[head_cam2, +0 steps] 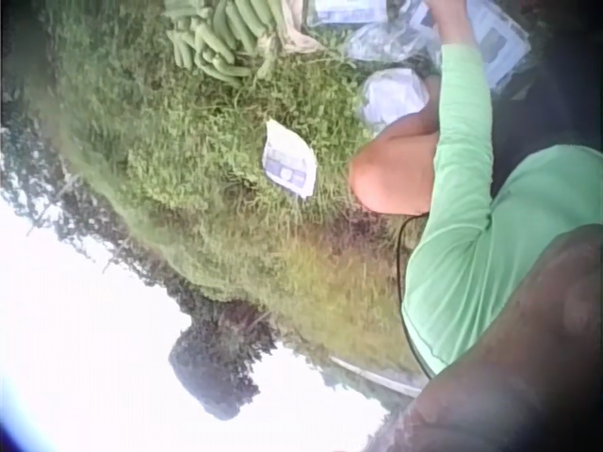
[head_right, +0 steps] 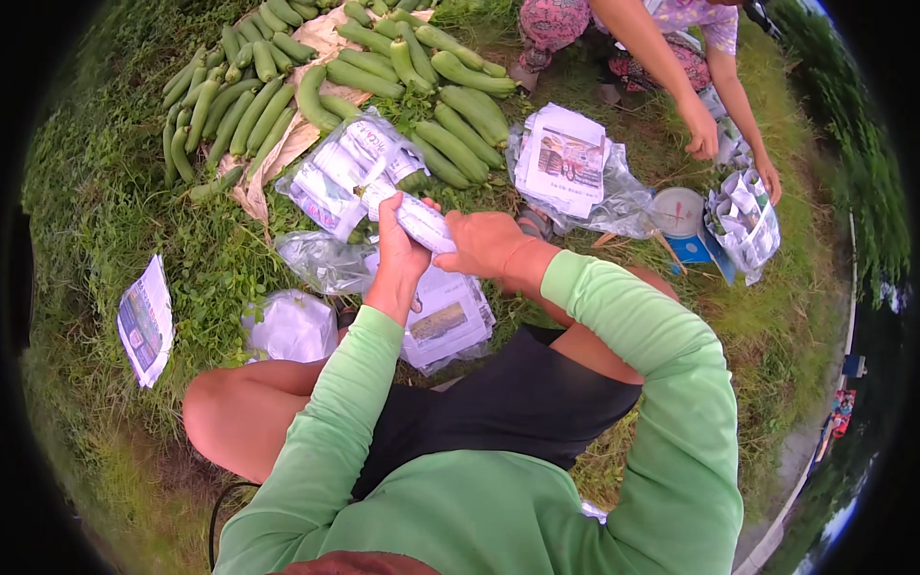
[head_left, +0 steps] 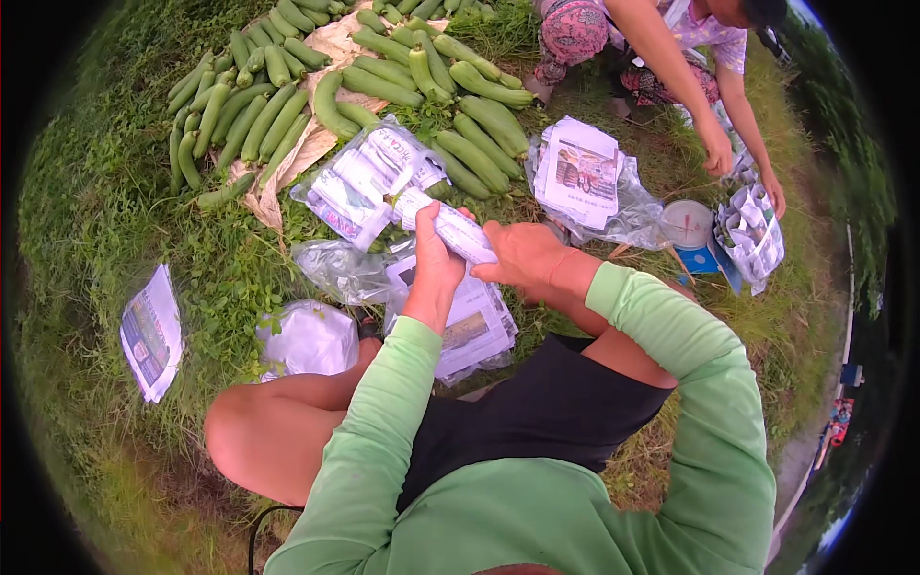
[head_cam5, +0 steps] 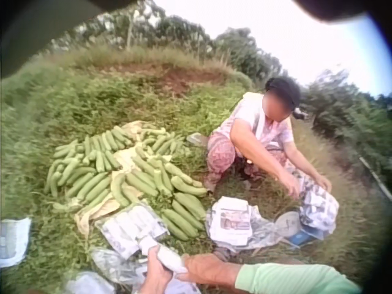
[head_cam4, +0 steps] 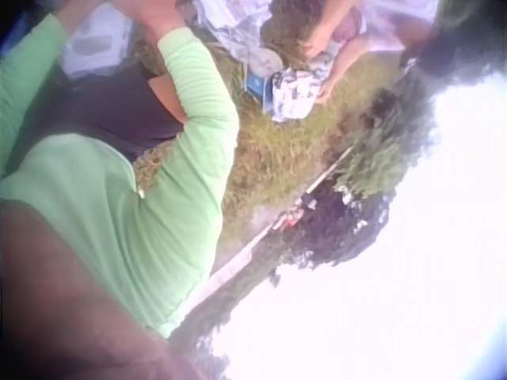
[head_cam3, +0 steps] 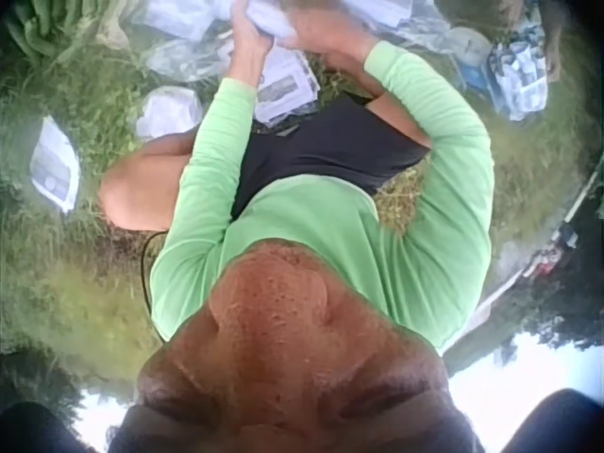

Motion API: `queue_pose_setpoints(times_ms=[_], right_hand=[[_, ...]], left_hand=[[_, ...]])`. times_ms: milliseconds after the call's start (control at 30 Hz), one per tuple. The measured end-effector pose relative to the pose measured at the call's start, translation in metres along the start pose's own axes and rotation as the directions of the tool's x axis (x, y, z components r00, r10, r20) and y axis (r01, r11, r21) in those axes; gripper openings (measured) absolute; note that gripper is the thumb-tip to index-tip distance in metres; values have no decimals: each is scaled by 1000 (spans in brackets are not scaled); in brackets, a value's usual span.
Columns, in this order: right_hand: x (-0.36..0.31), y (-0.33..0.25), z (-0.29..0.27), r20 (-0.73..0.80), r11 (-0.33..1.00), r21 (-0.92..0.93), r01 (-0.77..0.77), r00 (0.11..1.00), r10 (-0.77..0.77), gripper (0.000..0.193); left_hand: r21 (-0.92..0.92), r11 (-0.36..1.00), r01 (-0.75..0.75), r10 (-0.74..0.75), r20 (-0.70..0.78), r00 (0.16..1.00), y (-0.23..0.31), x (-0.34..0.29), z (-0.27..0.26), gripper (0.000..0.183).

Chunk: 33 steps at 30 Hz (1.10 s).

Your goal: Wrapping green produce in paper and placing it into plastic bags while seated outdoors.

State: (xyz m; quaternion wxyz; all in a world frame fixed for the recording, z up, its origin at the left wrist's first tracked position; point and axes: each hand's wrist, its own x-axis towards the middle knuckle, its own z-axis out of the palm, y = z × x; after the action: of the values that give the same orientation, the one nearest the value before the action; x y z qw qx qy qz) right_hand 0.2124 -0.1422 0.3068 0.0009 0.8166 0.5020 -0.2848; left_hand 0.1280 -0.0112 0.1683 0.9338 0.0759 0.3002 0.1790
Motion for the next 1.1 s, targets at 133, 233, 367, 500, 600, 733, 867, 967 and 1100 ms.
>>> queue_pose_setpoints(times_ms=[133, 233, 367, 500, 600, 733, 867, 967, 1100], right_hand=[[9, 22, 20, 103, 992, 117, -56, 994, 44, 67], [18, 47, 34, 93, 967, 240, -81, 994, 60, 69], [29, 56, 27, 191, 907, 341, -245, 963, 189, 72], [28, 61, 34, 231, 876, 400, -268, 955, 187, 73], [42, 44, 41, 293, 870, 408, -277, 942, 162, 71], [83, 28, 62, 275, 853, 465, -237, 955, 115, 69], [146, 24, 83, -29, 936, 340, -88, 994, 104, 69], [193, 6, 78, -109, 924, 366, -111, 981, 161, 66], [243, -17, 66, -213, 919, 369, -137, 950, 227, 59]], left_hand=[[127, 991, -34, 34, 3, 999, -11, 4, -9, 50], [394, 919, 4, -20, 37, 999, 5, 5, -8, 66], [801, 476, -364, 493, 100, 864, 62, 43, -46, 73], [805, -591, -47, 692, 536, 484, 81, 54, -61, 69], [731, -680, -63, 612, 612, 502, 97, 70, -63, 53], [886, -421, -197, 643, 444, 624, 111, 88, -71, 32], [844, -421, -332, 687, 536, 491, 96, 93, -67, 27], [821, -439, -364, 688, 568, 452, 92, 91, -75, 27], [795, -415, -443, 687, 593, 420, 96, 88, -74, 27]])
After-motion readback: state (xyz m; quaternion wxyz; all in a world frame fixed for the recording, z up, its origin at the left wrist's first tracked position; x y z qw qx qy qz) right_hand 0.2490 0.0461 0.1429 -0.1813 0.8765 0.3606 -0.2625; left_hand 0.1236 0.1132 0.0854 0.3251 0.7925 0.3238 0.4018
